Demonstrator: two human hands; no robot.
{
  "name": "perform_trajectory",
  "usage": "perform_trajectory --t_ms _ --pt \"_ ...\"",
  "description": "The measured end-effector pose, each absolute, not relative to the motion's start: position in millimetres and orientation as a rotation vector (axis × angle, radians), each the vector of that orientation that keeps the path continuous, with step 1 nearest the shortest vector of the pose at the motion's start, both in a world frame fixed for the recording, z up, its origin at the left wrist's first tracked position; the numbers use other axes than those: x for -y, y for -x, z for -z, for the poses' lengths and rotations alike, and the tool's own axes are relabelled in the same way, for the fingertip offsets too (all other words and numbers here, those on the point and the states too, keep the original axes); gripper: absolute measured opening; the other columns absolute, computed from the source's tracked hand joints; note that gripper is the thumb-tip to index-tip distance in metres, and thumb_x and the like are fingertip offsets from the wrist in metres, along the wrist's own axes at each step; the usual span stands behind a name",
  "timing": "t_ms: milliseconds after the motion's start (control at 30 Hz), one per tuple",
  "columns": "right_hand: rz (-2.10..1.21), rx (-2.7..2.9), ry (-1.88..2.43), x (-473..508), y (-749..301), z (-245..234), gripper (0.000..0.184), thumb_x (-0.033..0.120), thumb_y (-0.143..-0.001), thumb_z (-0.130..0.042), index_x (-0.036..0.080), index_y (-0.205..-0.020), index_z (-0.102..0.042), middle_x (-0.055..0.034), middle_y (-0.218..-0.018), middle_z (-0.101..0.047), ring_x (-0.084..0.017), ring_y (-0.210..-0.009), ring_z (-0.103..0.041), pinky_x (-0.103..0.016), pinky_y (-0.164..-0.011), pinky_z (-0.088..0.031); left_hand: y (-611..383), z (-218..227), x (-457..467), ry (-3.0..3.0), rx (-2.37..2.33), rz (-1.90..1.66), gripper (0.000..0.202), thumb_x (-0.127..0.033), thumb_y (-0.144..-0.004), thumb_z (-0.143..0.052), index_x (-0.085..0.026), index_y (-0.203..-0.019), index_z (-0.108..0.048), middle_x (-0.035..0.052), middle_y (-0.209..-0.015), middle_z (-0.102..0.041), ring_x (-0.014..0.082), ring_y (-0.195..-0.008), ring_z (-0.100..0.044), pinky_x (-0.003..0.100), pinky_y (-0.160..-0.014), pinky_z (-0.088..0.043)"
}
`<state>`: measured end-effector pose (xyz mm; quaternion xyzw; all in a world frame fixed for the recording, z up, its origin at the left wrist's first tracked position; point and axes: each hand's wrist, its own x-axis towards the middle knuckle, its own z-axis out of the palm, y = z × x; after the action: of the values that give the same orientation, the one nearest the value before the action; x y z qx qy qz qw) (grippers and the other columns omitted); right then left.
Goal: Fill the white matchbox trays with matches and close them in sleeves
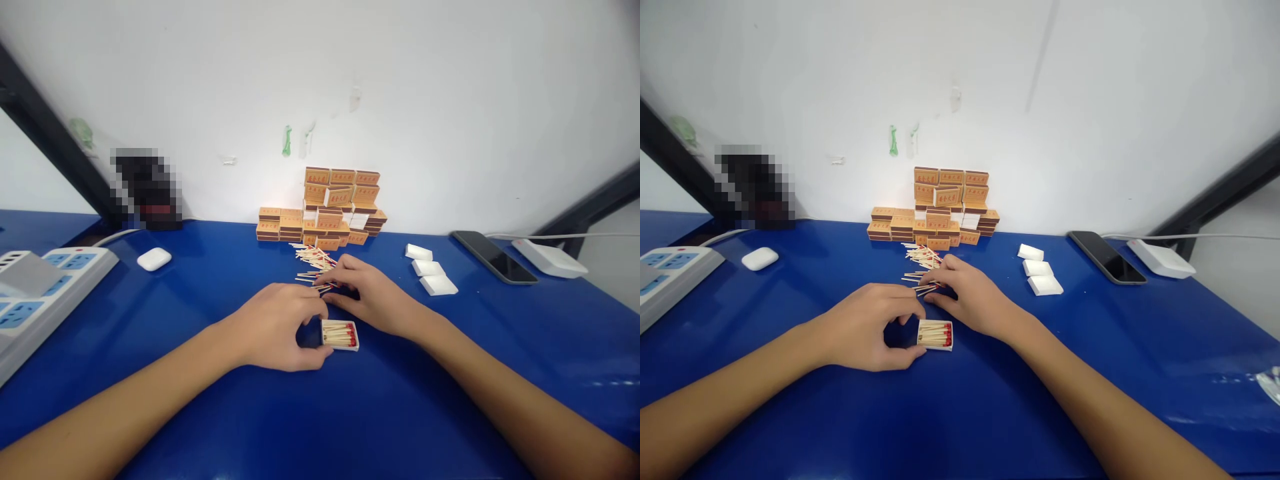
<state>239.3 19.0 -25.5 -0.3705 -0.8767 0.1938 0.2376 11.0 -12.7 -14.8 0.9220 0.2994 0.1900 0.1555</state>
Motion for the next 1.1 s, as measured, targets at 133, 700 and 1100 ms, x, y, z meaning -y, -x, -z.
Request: perform_trajectory --t_ms 133,700,1100 --pt "-0.536 2.456 1.019 -24 -231 22 0.008 0.018 -0.099 -0.062 0.021 -0.100 -0.069 -0.0051 -0.102 -0.058 -0.019 -0.093 -0.060 -0.033 -0.083 -0.050 -12 14 15 -2.650 -0.863 -0.525 0.022 -0.042 -0.080 -0.073 -0.021 -0.084 -0.068 -0.0015 -0.074 -0.064 0.0151 -0.065 -0.059 0.029 -0.059 -0.042" --pt "-0.571 2.537 1.306 -17 -262 2 0.021 0.033 -0.105 -0.053 0.021 -0.090 -0.061 -0.0050 -0.098 -0.060 -0.018 -0.082 -0.058 -0.033 -0.075 -0.047 -6 13 5 -2.572 -0.943 -0.518 0.022 -0.040 -0.080 -0.076 -0.021 -0.089 -0.071 -0.0049 -0.067 -0.057 0.0114 -0.058 -0.050 0.028 -0.057 -0.037" --pt "-0.528 2.543 1.307 -15 -265 1 0.010 0.032 -0.098 -0.066 0.022 -0.097 -0.064 -0.0041 -0.098 -0.062 -0.018 -0.081 -0.057 -0.032 -0.070 -0.045 -5 12 3 -2.602 -0.964 -0.483 0.023 -0.041 -0.082 -0.074 -0.020 -0.093 -0.071 -0.0040 -0.069 -0.060 0.0121 -0.059 -0.051 0.028 -0.058 -0.037"
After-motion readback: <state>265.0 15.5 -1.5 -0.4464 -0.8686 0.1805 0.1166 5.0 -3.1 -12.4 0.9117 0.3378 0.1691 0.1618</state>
